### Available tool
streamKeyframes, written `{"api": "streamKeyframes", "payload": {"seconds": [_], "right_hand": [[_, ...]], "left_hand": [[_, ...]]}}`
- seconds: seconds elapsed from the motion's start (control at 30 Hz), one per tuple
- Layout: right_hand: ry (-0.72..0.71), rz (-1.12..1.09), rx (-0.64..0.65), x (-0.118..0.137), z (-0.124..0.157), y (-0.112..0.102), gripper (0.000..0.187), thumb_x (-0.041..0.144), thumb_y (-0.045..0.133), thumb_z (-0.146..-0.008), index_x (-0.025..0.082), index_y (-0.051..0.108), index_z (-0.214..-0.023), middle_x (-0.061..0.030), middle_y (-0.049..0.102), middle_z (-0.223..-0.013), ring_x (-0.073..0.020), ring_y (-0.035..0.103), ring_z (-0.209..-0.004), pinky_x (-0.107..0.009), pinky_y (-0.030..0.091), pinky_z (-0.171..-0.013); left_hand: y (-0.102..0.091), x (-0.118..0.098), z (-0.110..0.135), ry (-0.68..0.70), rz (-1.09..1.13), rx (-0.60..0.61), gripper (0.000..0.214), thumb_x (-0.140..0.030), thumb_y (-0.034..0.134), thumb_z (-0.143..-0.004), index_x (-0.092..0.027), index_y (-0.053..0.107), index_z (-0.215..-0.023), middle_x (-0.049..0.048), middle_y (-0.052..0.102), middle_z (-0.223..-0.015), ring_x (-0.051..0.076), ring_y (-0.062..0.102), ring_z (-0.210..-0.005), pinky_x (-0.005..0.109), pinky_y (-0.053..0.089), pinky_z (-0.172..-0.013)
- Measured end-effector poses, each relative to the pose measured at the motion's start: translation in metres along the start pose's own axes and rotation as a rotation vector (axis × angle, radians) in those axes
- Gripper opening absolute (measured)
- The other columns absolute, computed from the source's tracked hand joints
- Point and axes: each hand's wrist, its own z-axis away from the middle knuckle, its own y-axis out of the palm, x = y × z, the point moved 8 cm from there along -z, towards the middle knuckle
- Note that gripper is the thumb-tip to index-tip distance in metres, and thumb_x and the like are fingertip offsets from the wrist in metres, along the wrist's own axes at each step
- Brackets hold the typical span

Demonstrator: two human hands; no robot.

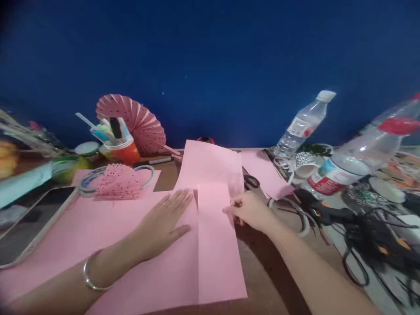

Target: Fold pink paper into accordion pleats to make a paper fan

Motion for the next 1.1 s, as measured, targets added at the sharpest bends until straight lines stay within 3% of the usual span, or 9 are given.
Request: {"api": "streamKeyframes", "payload": {"seconds": [0.43,0.67,1.1], "right_hand": [[0.002,0.027,0.027,0.005,0.002,0.004,0.038,0.047,0.059,-0.066,0.018,0.047,-0.045,0.0037,0.046,-0.039,-0.0079,0.038,-0.036,-0.022,0.026,-0.039],[0.019,0.042,0.015,0.003,0.001,0.005,0.037,0.045,0.057,-0.068,0.018,0.045,-0.045,0.0035,0.046,-0.037,-0.0086,0.04,-0.036,-0.022,0.029,-0.041],[0.006,0.028,0.026,0.008,0.003,0.003,0.032,0.04,0.059,-0.068,0.017,0.052,-0.046,0.0027,0.051,-0.038,-0.0093,0.047,-0.036,-0.021,0.034,-0.044]], "left_hand": [[-0.004,0.015,-0.006,-0.018,-0.008,-0.053,0.064,-0.053,0.025,-0.085,-0.02,0.011,-0.138,0.0067,0.011,-0.145,0.023,0.009,-0.132,0.039,0.011,-0.106],[-0.004,0.015,-0.006,0.003,0.012,-0.06,0.081,-0.065,0.031,-0.076,-0.018,0.007,-0.139,0.0086,0.012,-0.145,0.026,0.011,-0.132,0.041,0.012,-0.106],[-0.004,0.015,-0.006,0.001,-0.004,-0.056,0.08,-0.064,0.029,-0.078,-0.018,0.007,-0.139,0.0082,0.01,-0.145,0.025,0.009,-0.132,0.041,0.012,-0.106]]}}
